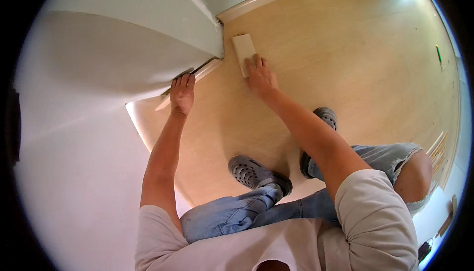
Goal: The person cuts wooden trim pieces using a miter saw and then installs them along the base of a wall. They repeatedly measure, cut, and fit the pieces to ensure a proper alignment with the wall and floor.
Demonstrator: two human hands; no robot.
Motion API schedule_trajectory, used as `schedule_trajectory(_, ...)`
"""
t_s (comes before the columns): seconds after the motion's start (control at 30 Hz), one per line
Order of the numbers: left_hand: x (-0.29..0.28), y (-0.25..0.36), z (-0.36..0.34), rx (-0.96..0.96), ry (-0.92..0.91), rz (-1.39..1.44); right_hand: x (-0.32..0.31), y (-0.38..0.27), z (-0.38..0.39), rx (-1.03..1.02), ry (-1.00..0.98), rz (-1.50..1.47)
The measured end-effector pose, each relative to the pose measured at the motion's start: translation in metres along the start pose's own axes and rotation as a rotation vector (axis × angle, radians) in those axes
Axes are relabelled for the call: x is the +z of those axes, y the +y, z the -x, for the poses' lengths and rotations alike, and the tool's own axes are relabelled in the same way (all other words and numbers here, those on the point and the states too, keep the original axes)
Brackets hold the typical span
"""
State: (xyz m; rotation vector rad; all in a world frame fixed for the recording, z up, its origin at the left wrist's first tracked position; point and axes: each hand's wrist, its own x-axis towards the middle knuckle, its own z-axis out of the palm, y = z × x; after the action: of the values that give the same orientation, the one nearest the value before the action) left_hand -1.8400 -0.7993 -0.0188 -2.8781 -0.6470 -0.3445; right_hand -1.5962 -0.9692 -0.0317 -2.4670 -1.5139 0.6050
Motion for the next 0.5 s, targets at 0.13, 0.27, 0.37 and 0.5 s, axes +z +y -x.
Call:
schedule_trajectory(0.13,-0.008,0.005,0.0,-0.056,0.088,-0.056,0.012,0.013,-0.014,-0.168,0.053,0.02)
schedule_trajectory(0.27,0.006,0.005,0.003,-0.119,0.015,-0.057,0.023,0.021,-0.029,-0.263,0.161,-0.071)
schedule_trajectory(0.37,0.018,0.002,0.007,-0.217,-0.024,-0.061,0.024,0.016,-0.041,-0.266,0.186,-0.134)
schedule_trajectory(0.5,0.016,-0.003,0.024,-0.51,-0.154,0.004,0.031,0.001,-0.05,-0.316,0.212,-0.183)
